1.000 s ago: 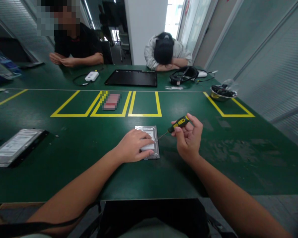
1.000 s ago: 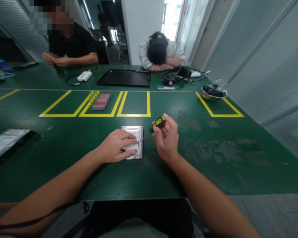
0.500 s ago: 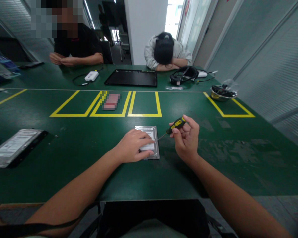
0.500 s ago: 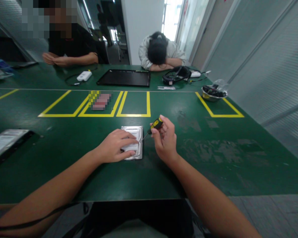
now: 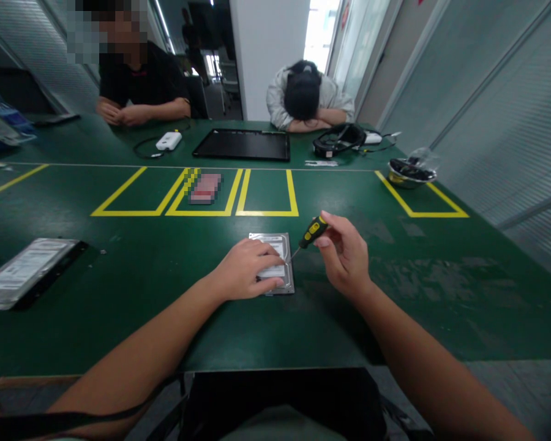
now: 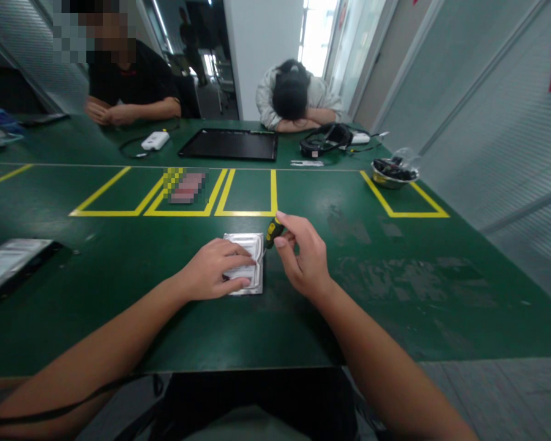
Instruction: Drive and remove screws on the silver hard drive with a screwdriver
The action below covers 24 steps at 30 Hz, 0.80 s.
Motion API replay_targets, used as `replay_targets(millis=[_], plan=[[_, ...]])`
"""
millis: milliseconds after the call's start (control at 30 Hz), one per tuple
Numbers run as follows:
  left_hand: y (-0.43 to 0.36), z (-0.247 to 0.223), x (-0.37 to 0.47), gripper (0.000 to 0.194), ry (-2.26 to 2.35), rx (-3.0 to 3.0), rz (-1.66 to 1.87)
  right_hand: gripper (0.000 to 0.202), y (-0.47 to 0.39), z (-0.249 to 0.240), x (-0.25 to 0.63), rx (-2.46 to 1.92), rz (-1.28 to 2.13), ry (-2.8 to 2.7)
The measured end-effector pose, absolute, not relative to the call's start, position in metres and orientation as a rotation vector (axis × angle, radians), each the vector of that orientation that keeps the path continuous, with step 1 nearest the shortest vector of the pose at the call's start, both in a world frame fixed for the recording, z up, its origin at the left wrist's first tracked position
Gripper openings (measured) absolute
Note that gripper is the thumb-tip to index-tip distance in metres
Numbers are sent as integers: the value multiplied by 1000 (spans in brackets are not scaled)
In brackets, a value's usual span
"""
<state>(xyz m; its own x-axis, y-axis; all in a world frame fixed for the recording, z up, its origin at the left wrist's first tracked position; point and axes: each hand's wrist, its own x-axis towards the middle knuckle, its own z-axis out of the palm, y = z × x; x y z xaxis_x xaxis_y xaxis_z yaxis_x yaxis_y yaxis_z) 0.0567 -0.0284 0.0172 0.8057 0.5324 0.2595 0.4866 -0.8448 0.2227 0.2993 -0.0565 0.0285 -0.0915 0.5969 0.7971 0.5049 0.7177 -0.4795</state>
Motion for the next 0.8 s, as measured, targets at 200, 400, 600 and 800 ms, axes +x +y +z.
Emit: replay_targets(millis=[200, 400, 600, 800], plan=[[-28, 16, 56, 42, 802, 2849, 496, 32, -61, 65, 296, -877, -17, -1890], [-29, 17, 55, 42, 807, 2848, 512, 19, -59, 97, 290, -891, -14, -2114], [-29, 18, 55, 42, 801, 2847, 487, 14, -48, 135, 286, -1049, 6, -2406], [-29, 17, 55, 40, 809, 2839, 502, 21, -40, 152, 294, -1089, 42, -2491]])
